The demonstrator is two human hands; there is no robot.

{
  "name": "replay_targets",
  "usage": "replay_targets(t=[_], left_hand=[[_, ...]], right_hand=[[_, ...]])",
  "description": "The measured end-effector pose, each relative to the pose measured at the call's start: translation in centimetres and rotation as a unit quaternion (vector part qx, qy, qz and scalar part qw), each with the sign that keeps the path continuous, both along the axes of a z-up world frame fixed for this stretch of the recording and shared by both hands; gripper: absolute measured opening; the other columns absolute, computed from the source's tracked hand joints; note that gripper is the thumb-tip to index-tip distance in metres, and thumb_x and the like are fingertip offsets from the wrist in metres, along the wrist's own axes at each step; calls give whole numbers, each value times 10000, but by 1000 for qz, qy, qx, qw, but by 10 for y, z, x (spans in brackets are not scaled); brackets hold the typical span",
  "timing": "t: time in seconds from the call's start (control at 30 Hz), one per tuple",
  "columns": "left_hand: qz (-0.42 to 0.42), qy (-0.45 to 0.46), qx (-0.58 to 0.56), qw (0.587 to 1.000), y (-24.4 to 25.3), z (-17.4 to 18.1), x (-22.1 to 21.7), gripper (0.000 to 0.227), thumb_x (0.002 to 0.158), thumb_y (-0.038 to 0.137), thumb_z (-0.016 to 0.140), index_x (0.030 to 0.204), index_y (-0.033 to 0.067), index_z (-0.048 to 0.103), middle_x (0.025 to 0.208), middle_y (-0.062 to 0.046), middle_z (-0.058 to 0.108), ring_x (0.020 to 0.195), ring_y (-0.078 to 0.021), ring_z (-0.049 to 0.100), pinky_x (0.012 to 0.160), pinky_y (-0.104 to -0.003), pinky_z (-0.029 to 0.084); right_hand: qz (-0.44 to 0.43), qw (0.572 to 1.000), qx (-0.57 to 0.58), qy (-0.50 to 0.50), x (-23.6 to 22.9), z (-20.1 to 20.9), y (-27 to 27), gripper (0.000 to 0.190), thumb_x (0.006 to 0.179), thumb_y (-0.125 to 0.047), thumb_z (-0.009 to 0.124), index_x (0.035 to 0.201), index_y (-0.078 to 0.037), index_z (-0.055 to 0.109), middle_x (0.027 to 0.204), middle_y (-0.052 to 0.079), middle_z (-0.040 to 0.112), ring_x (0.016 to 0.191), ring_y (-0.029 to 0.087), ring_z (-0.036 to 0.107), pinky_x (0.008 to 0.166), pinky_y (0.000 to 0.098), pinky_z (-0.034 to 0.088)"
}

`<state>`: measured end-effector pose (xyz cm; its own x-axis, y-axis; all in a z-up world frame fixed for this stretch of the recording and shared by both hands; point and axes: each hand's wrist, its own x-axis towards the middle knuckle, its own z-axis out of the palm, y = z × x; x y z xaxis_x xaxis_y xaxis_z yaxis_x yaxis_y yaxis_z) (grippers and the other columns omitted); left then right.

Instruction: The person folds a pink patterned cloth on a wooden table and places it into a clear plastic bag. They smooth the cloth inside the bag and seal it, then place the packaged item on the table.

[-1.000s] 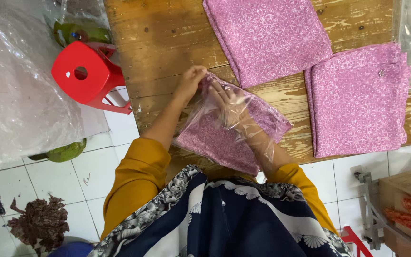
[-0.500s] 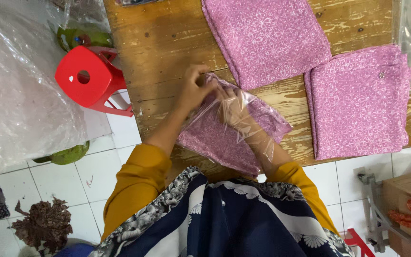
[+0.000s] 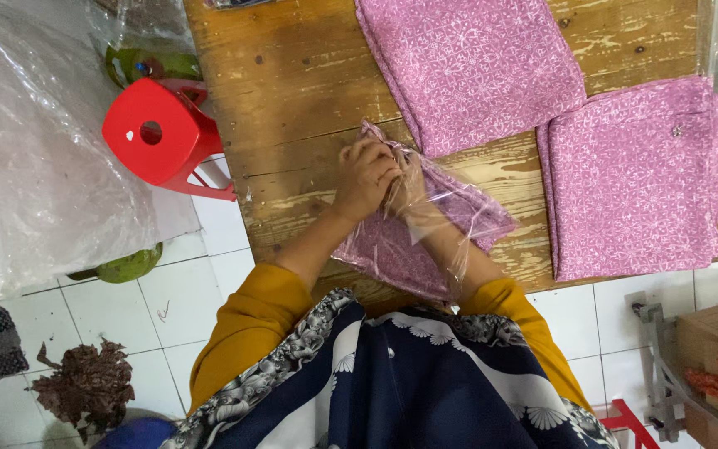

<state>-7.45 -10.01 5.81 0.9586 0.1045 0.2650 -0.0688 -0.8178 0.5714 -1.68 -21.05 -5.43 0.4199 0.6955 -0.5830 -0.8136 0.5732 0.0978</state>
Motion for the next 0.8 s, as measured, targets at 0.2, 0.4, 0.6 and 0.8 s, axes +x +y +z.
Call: replay_targets(t=[0.2,0.4,0.6,0.8], left_hand=[[206,308,-437,820,84,-35,51,401,1019,247,508,1405,138,495,1050,-65,715,840,-202,681,715,-348,568],[157,244,-462,838,94,-107,61,258,983,105,664,1224,17,689,1034,-64,732,885,-130,657,793,-270,537],[141,234,-472,838,85,-81,61,205,950,57,704,1151,31,726,1006,-29,718,890,-103,639,833,-245,532],[129,288,-524,791,78,-41,63,249,989,81,619,1234,86,664,1112,-14,705,978,-109,663,900,-232,554]], right_hand=[[-30,992,-118,-19,1,64,4,462,1134,-350,304,1562,-231,178,1525,164,552,1301,317,616,971,409,630],[-90,988,100,74,6,40,0,626,1090,-474,208,1583,-89,187,1438,300,586,1122,393,722,717,348,639],[60,987,-148,-19,12,-1,-1,663,1008,-544,182,1548,-184,315,1474,180,501,1192,283,615,863,395,614],[4,989,-118,-92,12,-4,6,587,1108,-435,301,1537,-46,398,1467,201,511,1238,300,573,942,418,580]])
